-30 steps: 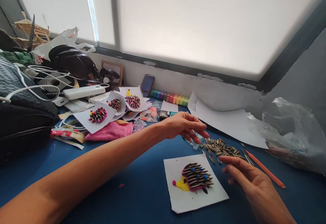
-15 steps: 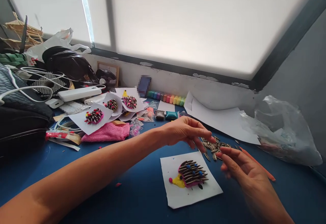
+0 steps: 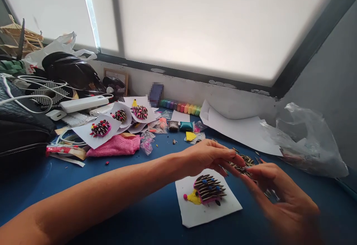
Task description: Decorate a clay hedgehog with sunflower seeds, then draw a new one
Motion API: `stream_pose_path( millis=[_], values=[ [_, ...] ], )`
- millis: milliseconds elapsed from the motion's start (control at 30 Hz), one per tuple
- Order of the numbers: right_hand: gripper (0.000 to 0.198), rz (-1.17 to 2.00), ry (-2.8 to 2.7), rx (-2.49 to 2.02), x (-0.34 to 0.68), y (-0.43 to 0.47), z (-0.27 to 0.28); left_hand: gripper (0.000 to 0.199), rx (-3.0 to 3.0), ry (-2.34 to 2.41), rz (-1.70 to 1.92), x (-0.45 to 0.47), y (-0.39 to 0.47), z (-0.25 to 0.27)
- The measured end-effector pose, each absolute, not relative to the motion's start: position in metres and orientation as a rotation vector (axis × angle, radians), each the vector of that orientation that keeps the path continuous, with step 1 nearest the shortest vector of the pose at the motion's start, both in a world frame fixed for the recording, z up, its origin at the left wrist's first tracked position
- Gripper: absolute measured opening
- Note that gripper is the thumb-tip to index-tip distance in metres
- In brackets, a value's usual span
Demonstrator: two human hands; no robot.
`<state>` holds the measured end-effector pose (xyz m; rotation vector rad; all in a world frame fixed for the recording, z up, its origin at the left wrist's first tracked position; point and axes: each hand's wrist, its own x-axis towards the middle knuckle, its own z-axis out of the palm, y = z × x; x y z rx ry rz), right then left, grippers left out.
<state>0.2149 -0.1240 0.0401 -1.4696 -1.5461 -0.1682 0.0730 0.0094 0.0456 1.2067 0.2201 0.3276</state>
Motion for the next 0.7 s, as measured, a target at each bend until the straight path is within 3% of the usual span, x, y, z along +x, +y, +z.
stream_pose_path(
  millis=[167,300,533,700],
  values=[
    [0.008,-0.499,-1.728,-1.406,0.216,-0.123,0.044,0.021,1.17,0.281,0.31,0.078,-0.007,0.044],
    [0.015,-0.47,-1.718,-1.472,0.217,-0.124,0.046,0.025,1.187,0.228,0.28,0.079,-0.012,0.041],
    [0.004,-0.369,-1.78,-1.456,0.222,-0.125,0.043,0.032,1.26,0.243,0.263,0.075,-0.009,0.048],
    [0.004,-0.361,-1.817,-1.485,0.224,-0.127,0.04,0.033,1.809,0.492,0.52,0.072,0.014,0.043]
  ],
)
